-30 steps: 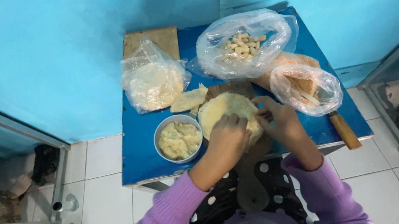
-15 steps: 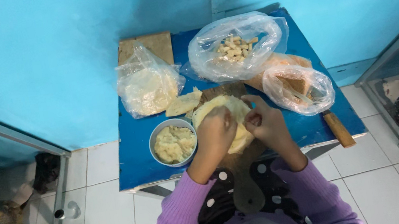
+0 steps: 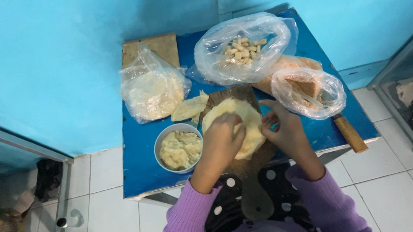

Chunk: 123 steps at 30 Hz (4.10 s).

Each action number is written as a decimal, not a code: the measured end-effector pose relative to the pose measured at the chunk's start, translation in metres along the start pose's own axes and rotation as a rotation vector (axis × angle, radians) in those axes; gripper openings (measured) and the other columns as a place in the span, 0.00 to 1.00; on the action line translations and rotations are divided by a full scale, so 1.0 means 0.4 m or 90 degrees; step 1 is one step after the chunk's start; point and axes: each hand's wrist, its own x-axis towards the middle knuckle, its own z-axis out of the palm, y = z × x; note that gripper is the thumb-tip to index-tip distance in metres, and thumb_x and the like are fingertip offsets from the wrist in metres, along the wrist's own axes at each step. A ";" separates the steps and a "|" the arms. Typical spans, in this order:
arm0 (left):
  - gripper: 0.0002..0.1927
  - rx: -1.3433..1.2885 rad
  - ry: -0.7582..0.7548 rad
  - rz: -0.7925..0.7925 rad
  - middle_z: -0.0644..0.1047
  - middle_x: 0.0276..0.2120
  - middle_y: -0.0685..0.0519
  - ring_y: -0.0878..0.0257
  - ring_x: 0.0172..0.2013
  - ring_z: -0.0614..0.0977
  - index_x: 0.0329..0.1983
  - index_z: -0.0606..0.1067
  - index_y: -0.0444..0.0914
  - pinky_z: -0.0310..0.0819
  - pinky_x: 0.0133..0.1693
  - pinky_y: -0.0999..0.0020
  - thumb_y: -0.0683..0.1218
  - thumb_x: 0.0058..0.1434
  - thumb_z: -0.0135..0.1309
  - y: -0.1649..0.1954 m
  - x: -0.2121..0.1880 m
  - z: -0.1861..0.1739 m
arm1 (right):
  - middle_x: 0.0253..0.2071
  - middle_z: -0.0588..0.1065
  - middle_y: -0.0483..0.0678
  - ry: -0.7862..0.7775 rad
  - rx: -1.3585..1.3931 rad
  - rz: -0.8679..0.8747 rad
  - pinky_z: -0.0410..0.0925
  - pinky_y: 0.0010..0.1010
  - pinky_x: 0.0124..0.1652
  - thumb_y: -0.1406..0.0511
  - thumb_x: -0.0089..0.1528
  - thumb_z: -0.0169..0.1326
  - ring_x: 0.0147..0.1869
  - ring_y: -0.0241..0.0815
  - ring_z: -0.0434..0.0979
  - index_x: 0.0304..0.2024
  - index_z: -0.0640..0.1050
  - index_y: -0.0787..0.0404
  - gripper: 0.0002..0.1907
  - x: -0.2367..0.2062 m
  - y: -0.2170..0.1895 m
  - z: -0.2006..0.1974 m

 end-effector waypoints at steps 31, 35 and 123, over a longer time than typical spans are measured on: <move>0.08 0.113 -0.136 0.087 0.79 0.41 0.53 0.52 0.50 0.77 0.39 0.79 0.39 0.54 0.59 0.37 0.44 0.57 0.61 -0.030 -0.097 -0.080 | 0.35 0.79 0.46 -0.147 -0.090 -0.377 0.71 0.39 0.44 0.69 0.59 0.62 0.42 0.48 0.79 0.53 0.80 0.56 0.19 -0.012 -0.050 -0.004; 0.04 0.138 -0.117 0.081 0.79 0.41 0.53 0.53 0.49 0.79 0.37 0.78 0.40 0.58 0.62 0.38 0.43 0.59 0.59 -0.029 -0.114 -0.073 | 0.40 0.79 0.49 -0.162 -0.085 -0.385 0.70 0.41 0.47 0.67 0.59 0.63 0.46 0.52 0.78 0.56 0.77 0.56 0.22 -0.036 -0.035 -0.003; 0.37 0.161 0.081 -0.081 0.65 0.65 0.26 0.33 0.68 0.64 0.64 0.64 0.19 0.56 0.68 0.46 0.50 0.60 0.57 -0.033 -0.171 0.107 | 0.34 0.78 0.52 -0.164 -0.317 -0.217 0.71 0.41 0.26 0.63 0.60 0.57 0.28 0.55 0.80 0.63 0.73 0.46 0.27 -0.088 -0.106 -0.054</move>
